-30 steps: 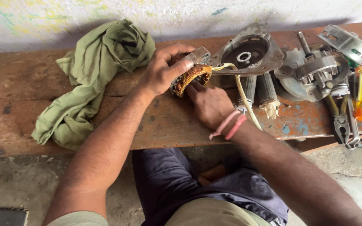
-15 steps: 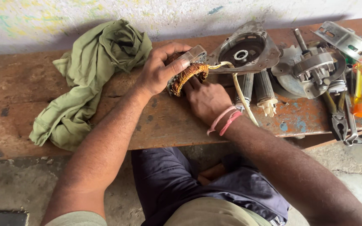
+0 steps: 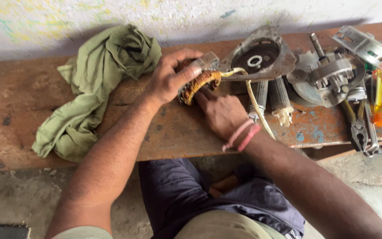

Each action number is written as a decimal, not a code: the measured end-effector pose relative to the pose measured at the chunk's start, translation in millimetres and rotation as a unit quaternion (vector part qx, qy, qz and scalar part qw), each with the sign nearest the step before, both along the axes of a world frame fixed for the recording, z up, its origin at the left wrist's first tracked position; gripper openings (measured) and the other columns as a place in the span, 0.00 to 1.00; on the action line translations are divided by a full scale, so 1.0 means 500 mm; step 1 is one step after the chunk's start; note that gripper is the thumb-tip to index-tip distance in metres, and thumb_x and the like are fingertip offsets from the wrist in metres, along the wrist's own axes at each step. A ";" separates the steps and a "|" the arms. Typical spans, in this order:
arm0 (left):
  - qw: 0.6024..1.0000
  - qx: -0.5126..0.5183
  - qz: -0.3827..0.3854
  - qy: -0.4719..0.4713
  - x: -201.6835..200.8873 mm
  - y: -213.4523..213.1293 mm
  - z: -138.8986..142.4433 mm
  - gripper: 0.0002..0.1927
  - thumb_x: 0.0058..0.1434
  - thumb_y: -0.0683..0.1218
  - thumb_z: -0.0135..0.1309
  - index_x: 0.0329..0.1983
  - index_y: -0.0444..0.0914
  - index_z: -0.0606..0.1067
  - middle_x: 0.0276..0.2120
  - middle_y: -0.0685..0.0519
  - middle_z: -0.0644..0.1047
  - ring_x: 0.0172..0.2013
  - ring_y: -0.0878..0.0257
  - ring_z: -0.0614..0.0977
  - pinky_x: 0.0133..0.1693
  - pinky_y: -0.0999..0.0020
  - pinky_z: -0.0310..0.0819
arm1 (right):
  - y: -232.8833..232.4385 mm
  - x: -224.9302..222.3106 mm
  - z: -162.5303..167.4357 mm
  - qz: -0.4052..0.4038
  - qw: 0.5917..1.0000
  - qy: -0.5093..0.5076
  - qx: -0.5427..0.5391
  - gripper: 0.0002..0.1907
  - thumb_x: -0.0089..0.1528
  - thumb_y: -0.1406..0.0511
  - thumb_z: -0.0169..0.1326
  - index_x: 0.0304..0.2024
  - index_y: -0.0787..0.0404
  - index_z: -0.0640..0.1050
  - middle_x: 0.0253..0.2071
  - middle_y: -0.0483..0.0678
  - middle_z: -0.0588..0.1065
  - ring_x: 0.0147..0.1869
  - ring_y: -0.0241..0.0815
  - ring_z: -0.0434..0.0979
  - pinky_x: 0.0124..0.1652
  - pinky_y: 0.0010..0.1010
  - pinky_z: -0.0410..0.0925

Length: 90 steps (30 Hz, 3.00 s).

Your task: The person disassembles a motor housing and uses a green cloth to wipe and clean the copper windings of the stator. They repeatedly rub the windings and handle the stator and housing parts on a wooden workbench.

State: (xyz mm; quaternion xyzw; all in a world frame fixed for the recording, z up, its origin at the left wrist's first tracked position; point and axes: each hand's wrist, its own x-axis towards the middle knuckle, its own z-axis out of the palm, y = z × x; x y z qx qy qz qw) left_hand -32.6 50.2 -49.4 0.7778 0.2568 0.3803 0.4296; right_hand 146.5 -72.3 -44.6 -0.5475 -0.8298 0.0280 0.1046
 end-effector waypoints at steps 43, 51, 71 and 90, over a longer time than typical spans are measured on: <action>0.999 -0.015 -0.024 -0.033 -0.006 -0.004 0.003 0.30 0.62 0.61 0.58 0.58 0.35 0.78 0.40 0.50 0.82 0.40 0.64 0.82 0.45 0.66 0.81 | 0.028 0.003 -0.053 0.066 0.975 0.205 0.061 0.16 0.57 0.72 0.52 0.48 0.68 0.70 0.23 0.62 0.75 0.27 0.67 0.77 0.28 0.55 0.69; 0.998 0.017 -0.028 -0.049 -0.005 -0.005 0.007 0.29 0.65 0.61 0.58 0.58 0.35 0.78 0.44 0.50 0.81 0.46 0.63 0.82 0.51 0.66 0.80 | 0.021 0.004 -0.057 0.065 0.970 0.223 0.066 0.16 0.56 0.74 0.50 0.48 0.68 0.71 0.21 0.61 0.75 0.27 0.66 0.78 0.28 0.55 0.70; 0.995 -0.070 -0.033 -0.066 0.000 -0.005 0.001 0.32 0.60 0.63 0.60 0.57 0.37 0.78 0.44 0.48 0.82 0.47 0.59 0.83 0.52 0.60 0.81 | 0.022 -0.004 -0.053 0.055 0.976 0.200 0.064 0.13 0.56 0.73 0.51 0.44 0.67 0.71 0.21 0.61 0.74 0.27 0.66 0.77 0.28 0.54 0.69; 0.999 -0.025 -0.026 -0.018 -0.003 -0.004 0.005 0.33 0.61 0.65 0.57 0.60 0.39 0.77 0.45 0.48 0.82 0.47 0.59 0.84 0.53 0.59 0.81 | 0.007 0.008 -0.017 0.053 0.997 -0.051 0.038 0.20 0.63 0.68 0.46 0.56 0.69 0.69 0.42 0.61 0.78 0.35 0.58 0.83 0.32 0.47 0.74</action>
